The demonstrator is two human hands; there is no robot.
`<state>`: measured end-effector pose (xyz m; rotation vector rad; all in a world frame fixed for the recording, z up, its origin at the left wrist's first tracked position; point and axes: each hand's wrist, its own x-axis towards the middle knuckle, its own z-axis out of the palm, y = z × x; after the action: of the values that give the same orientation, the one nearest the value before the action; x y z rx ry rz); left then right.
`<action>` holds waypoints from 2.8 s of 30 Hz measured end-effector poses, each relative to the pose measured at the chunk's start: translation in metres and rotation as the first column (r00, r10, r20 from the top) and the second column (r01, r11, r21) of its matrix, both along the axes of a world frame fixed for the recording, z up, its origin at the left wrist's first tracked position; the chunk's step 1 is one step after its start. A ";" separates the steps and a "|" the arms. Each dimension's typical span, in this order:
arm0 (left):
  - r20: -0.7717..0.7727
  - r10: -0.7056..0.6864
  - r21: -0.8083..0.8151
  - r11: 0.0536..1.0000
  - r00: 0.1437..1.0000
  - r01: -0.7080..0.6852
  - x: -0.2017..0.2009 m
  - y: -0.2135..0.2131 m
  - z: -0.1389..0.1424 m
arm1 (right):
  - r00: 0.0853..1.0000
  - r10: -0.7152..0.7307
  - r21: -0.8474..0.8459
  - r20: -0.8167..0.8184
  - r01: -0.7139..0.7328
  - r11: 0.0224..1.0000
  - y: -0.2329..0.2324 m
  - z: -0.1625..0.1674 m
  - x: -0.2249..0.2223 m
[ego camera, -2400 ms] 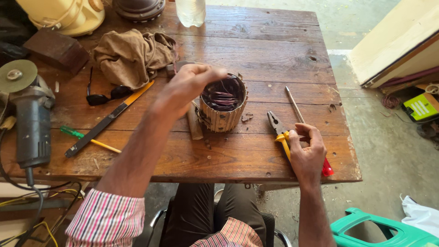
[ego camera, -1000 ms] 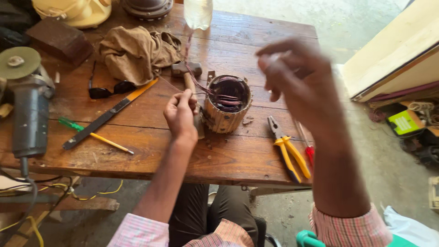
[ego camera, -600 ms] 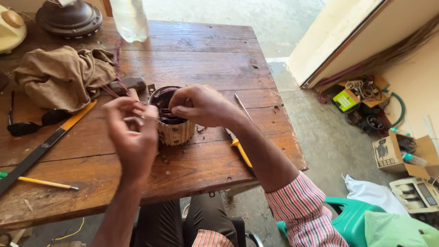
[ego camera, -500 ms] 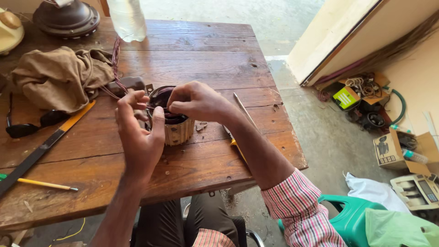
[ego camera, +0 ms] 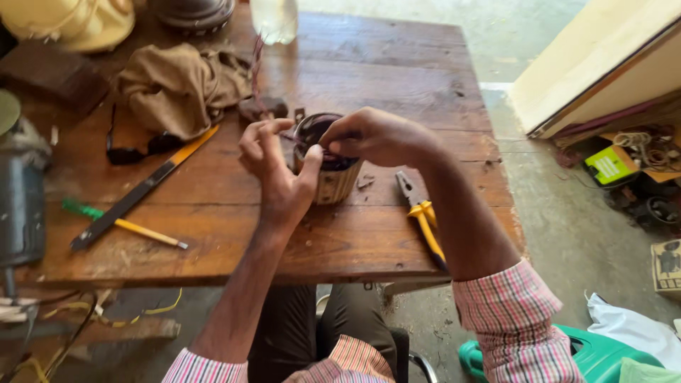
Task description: The person winds a copper wire around a cylindrical wooden core, repeatedly pulling the wire, aligning it, and pressing it into place. The hands adjust the wire by hand and occasionally use pliers to hold or cut the wire.
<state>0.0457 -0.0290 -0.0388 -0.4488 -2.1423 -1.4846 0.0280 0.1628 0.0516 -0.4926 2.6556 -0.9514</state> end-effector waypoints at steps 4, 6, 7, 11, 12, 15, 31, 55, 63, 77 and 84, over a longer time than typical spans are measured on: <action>0.108 -0.086 0.081 0.994 0.990 0.077 -0.001 0.001 -0.007 | 0.997 0.027 -0.054 0.074 -0.023 0.998 0.002 0.004 -0.001; 0.120 -0.110 0.104 0.990 0.987 0.098 -0.001 0.001 -0.009 | 0.993 -0.012 -0.038 0.118 0.017 0.999 0.003 0.003 -0.002; 0.127 -0.114 0.109 0.989 0.985 0.101 -0.001 0.001 -0.009 | 0.990 -0.034 -0.029 0.139 0.038 0.999 0.004 0.002 -0.002; 0.139 -0.107 0.093 0.991 0.985 0.094 0.000 0.002 -0.009 | 0.988 -0.101 -0.168 0.119 0.120 0.979 -0.001 -0.004 0.000; 0.145 -0.099 0.067 0.994 0.984 0.090 -0.001 0.003 -0.009 | 0.985 -0.134 -0.184 0.111 0.153 0.971 -0.004 -0.005 0.001; 0.173 -0.083 0.035 0.996 0.981 0.078 -0.006 0.007 -0.011 | 0.969 -0.247 -0.014 -0.023 0.247 0.969 -0.015 -0.003 0.005; 0.098 -0.013 0.056 0.998 0.995 0.007 0.001 0.015 -0.020 | 0.960 -0.040 0.292 -0.276 0.124 0.948 -0.008 0.008 0.017; 0.046 0.007 0.040 0.999 0.999 -0.008 0.007 0.009 -0.024 | 0.959 0.228 0.017 -0.166 -0.228 0.973 -0.016 0.012 -0.022; 0.009 0.049 0.018 0.999 0.999 -0.050 0.012 0.015 -0.021 | 0.974 -0.019 -0.111 -0.225 -0.006 0.994 0.001 0.008 0.002; 0.408 -0.088 0.220 0.976 0.909 -0.004 0.007 0.016 0.016 | 0.577 0.450 0.506 -0.681 -0.074 0.860 -0.080 0.077 -0.022; 0.020 -0.079 0.058 0.995 0.997 0.078 -0.012 0.014 -0.002 | 0.236 0.553 0.587 -0.799 0.115 0.801 -0.033 0.059 -0.017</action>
<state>0.0333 -0.0149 -0.0412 -0.5034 -2.1161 -1.5965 0.0108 0.1297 0.1105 -1.7372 3.4039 0.5629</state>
